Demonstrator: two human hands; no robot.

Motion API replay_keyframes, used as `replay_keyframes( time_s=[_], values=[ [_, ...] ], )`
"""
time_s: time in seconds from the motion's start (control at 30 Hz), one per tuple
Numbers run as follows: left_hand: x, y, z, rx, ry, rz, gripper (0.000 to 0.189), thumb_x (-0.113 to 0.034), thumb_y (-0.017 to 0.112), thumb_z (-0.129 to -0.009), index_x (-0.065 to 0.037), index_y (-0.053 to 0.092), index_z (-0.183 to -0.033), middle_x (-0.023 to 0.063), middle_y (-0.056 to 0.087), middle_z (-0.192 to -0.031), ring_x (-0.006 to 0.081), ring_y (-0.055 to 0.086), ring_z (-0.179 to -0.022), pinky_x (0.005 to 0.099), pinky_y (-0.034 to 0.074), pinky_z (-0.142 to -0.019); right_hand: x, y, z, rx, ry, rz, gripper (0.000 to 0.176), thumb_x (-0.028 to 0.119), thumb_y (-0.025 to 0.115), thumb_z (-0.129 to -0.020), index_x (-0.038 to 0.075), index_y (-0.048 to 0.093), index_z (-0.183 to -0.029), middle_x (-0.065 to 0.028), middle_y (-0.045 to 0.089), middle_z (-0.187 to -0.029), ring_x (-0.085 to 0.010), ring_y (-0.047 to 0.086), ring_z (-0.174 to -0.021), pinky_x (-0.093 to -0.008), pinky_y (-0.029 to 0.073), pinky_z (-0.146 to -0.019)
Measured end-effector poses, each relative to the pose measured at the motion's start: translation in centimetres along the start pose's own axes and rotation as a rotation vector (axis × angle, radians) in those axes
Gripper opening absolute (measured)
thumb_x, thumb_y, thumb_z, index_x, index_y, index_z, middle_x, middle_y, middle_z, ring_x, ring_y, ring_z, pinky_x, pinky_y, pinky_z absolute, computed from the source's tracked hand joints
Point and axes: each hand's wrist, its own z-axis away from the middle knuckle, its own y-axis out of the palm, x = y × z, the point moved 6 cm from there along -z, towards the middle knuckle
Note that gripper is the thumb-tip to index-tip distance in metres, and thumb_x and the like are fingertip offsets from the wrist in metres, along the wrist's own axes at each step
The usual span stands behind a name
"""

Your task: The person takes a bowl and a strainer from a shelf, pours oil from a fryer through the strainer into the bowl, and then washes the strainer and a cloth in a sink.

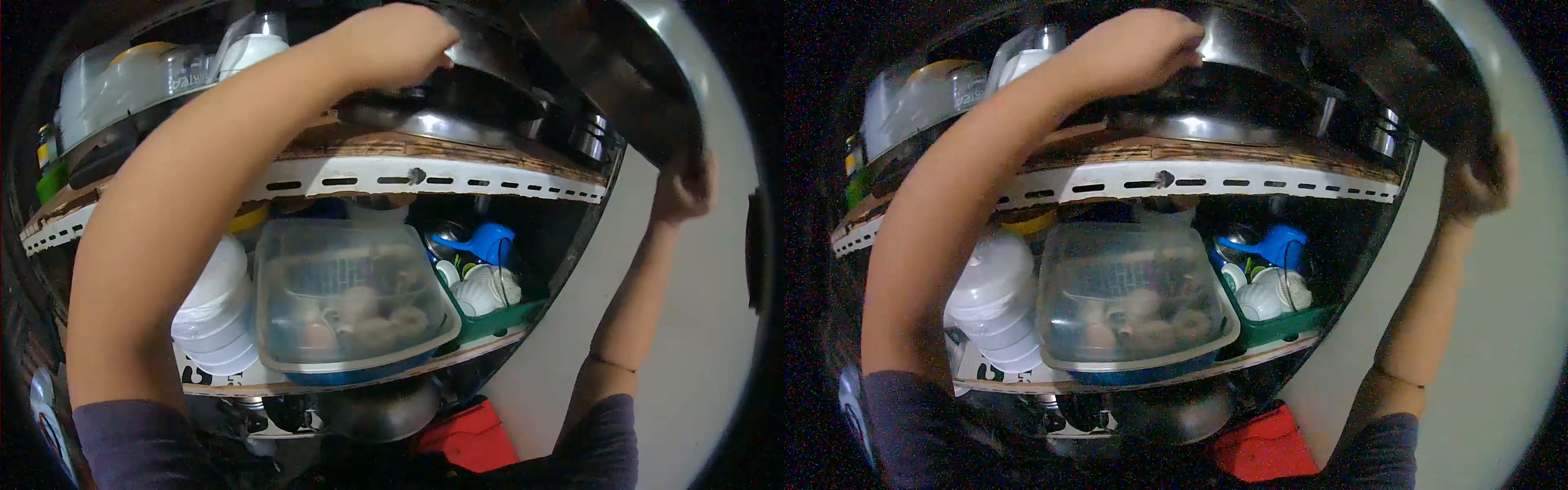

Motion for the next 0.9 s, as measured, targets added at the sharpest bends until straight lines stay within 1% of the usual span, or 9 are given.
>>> replay_keyframes(
  time_s=[0.03,0.1,0.3,0.4,0.5,0.57,0.6,0.73,0.9],
  values=[
    [-0.8,-3.1,-0.4,0.184,-0.112,0.018,0.020,-0.014,0.056,-0.076,0.001,0.063,-0.088,0.0223,0.062,-0.090,0.0370,0.060,-0.087,0.0440,0.047,-0.075,0.1,-1.3,-0.1,-0.074,-0.011,-0.048,0.009,-0.003,0.063,-0.077,-0.006,0.062,-0.085,-0.0071,0.064,-0.083,-0.0141,0.059,-0.074,-0.0250,0.048,-0.070],
    [0.6,-2.4,-1.8,0.150,-0.110,0.014,0.019,-0.016,0.057,-0.075,0.001,0.062,-0.081,0.0226,0.061,-0.083,0.0397,0.058,-0.083,0.0458,0.046,-0.075,0.2,-4.3,0.2,-0.118,0.033,-0.097,0.020,-0.006,0.063,-0.076,-0.010,0.062,-0.096,-0.0166,0.064,-0.099,-0.0221,0.062,-0.087,-0.0326,0.049,-0.083],
    [2.9,-2.5,-3.6,0.076,-0.098,0.088,0.021,-0.019,0.058,-0.076,-0.001,0.064,-0.084,0.0220,0.062,-0.085,0.0384,0.059,-0.085,0.0450,0.046,-0.075,5.0,-9.3,1.4,-0.340,0.186,-0.047,0.020,-0.004,0.065,-0.075,-0.010,0.062,-0.094,-0.0169,0.063,-0.100,-0.0244,0.061,-0.089,-0.0343,0.049,-0.085],
    [3.9,-2.1,-4.2,0.093,-0.135,0.046,0.021,-0.019,0.059,-0.076,-0.002,0.065,-0.084,0.0215,0.062,-0.084,0.0378,0.059,-0.084,0.0444,0.046,-0.074,1.2,-14.4,6.2,0.068,-0.077,0.779,0.025,0.005,0.072,-0.071,-0.008,0.061,-0.089,-0.0171,0.063,-0.095,-0.0254,0.062,-0.078,-0.0348,0.053,-0.072],
    [5.0,-1.3,-4.4,0.081,-0.151,0.060,0.020,-0.019,0.059,-0.075,-0.002,0.066,-0.084,0.0214,0.062,-0.084,0.0373,0.060,-0.084,0.0438,0.047,-0.074,6.0,-9.4,5.6,0.111,0.237,-0.206,0.013,0.004,0.059,-0.072,-0.005,0.052,-0.069,-0.0139,0.057,-0.076,-0.0223,0.055,-0.065,-0.0294,0.045,-0.056],
    [5.7,-1.1,-4.6,0.078,-0.154,0.075,0.020,-0.020,0.059,-0.075,-0.002,0.066,-0.084,0.0215,0.062,-0.084,0.0370,0.060,-0.083,0.0434,0.047,-0.073,7.3,-4.6,5.5,0.170,0.721,-0.732,0.015,-0.001,0.047,-0.060,0.004,0.033,-0.061,-0.0030,0.026,-0.065,-0.0145,0.027,-0.056,-0.0280,0.029,-0.044],
    [6.0,-1.1,-4.7,0.081,-0.152,0.069,0.020,-0.020,0.059,-0.075,-0.002,0.066,-0.084,0.0215,0.062,-0.085,0.0369,0.060,-0.083,0.0433,0.047,-0.073,9.1,-2.6,5.1,0.259,0.772,-0.739,0.015,-0.003,0.045,-0.060,0.003,0.032,-0.059,-0.0055,0.028,-0.063,-0.0155,0.029,-0.055,-0.0284,0.029,-0.043],
    [6.1,-1.6,-5.0,0.167,-0.124,0.053,0.020,-0.020,0.060,-0.075,-0.002,0.066,-0.083,0.0213,0.062,-0.085,0.0370,0.060,-0.082,0.0433,0.047,-0.072,10.8,1.9,4.5,0.586,0.241,-0.324,0.017,-0.002,0.062,-0.054,0.003,0.046,-0.058,-0.0117,0.053,-0.064,-0.0229,0.052,-0.055,-0.0310,0.039,-0.043],
    [8.4,0.1,-5.4,0.146,-0.068,-0.057,0.021,-0.021,0.060,-0.076,-0.001,0.065,-0.081,0.0209,0.062,-0.081,0.0383,0.060,-0.079,0.0446,0.046,-0.070,13.0,6.8,4.0,0.506,-0.146,-0.174,0.021,0.009,0.068,-0.052,0.008,0.048,-0.059,-0.0072,0.051,-0.061,-0.0226,0.051,-0.051,-0.0300,0.037,-0.039]
  ],
)
